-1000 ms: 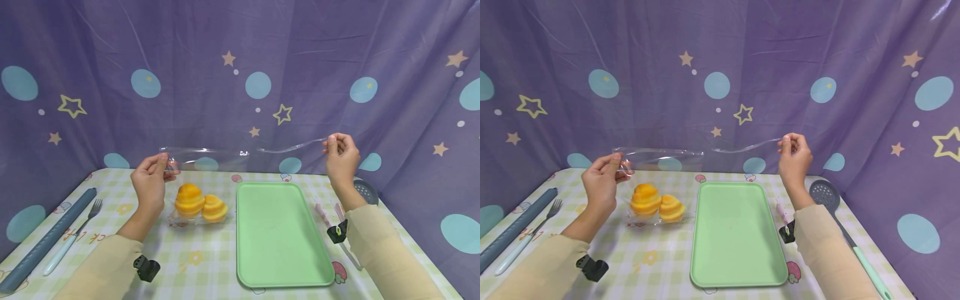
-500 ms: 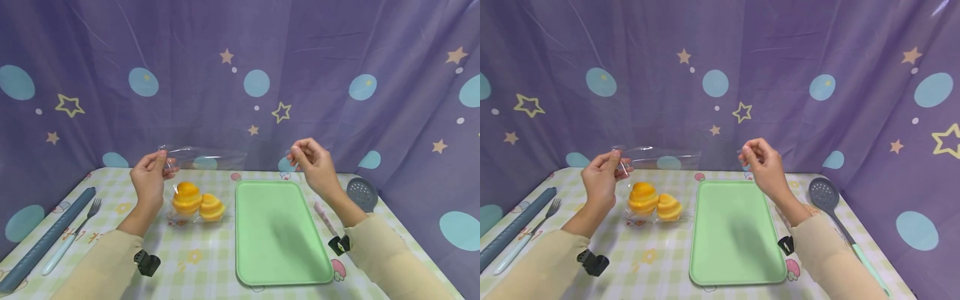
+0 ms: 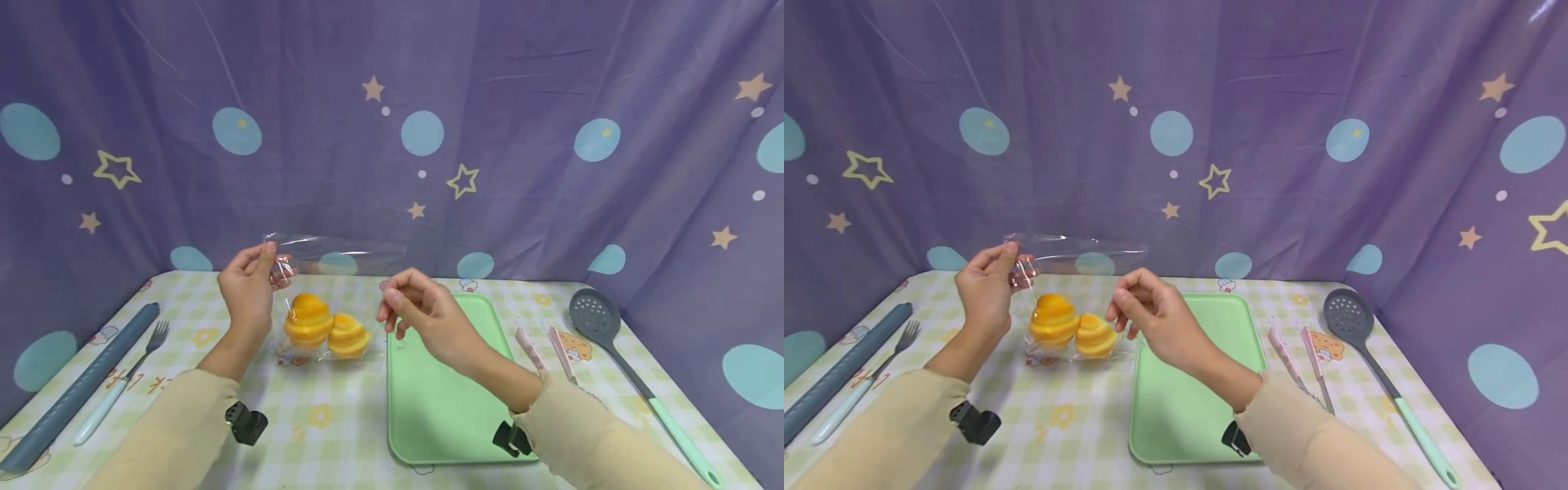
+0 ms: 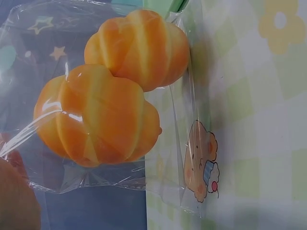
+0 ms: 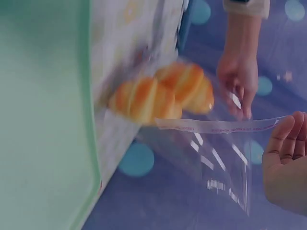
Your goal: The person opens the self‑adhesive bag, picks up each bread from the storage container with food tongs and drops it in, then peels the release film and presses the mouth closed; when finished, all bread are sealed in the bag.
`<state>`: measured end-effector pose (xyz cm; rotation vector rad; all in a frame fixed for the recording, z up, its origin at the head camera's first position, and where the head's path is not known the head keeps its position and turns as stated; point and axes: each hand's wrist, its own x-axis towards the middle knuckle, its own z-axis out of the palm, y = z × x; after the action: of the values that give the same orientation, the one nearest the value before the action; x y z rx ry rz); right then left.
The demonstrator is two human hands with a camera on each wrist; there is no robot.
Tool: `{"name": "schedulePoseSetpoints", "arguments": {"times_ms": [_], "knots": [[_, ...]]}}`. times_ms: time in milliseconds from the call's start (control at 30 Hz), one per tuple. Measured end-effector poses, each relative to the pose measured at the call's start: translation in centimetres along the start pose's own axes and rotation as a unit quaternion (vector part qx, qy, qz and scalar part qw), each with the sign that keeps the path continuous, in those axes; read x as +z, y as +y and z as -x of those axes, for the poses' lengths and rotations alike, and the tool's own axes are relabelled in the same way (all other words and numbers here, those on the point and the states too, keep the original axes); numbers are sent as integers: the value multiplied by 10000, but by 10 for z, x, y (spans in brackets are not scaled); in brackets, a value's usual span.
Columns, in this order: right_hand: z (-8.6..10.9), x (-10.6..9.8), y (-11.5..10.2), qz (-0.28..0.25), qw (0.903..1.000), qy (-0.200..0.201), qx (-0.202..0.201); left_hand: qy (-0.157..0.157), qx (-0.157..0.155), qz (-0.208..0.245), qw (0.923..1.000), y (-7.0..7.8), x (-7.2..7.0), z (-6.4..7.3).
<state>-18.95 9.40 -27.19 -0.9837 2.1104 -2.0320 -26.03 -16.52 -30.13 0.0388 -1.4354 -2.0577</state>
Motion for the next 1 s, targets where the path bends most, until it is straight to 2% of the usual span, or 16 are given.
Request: {"name": "schedulePoseSetpoints", "arguments": {"times_ms": [267,500,800,900,1000], "knots": [[2,24,26,-134,9985,-466,255,-69,50,9,10000,-1,1,1],[8,37,57,-172,9938,-531,960,-66,112,-22,9999,-1,0,1],[13,42,86,-229,9814,-482,1843,-76,145,-23,9999,-3,0,0],[11,43,89,-476,9789,-535,1915,-67,118,-21,9999,-2,0,0],[6,46,88,-786,9789,-622,1783,-57,115,-29,9999,-2,-1,0]]}}
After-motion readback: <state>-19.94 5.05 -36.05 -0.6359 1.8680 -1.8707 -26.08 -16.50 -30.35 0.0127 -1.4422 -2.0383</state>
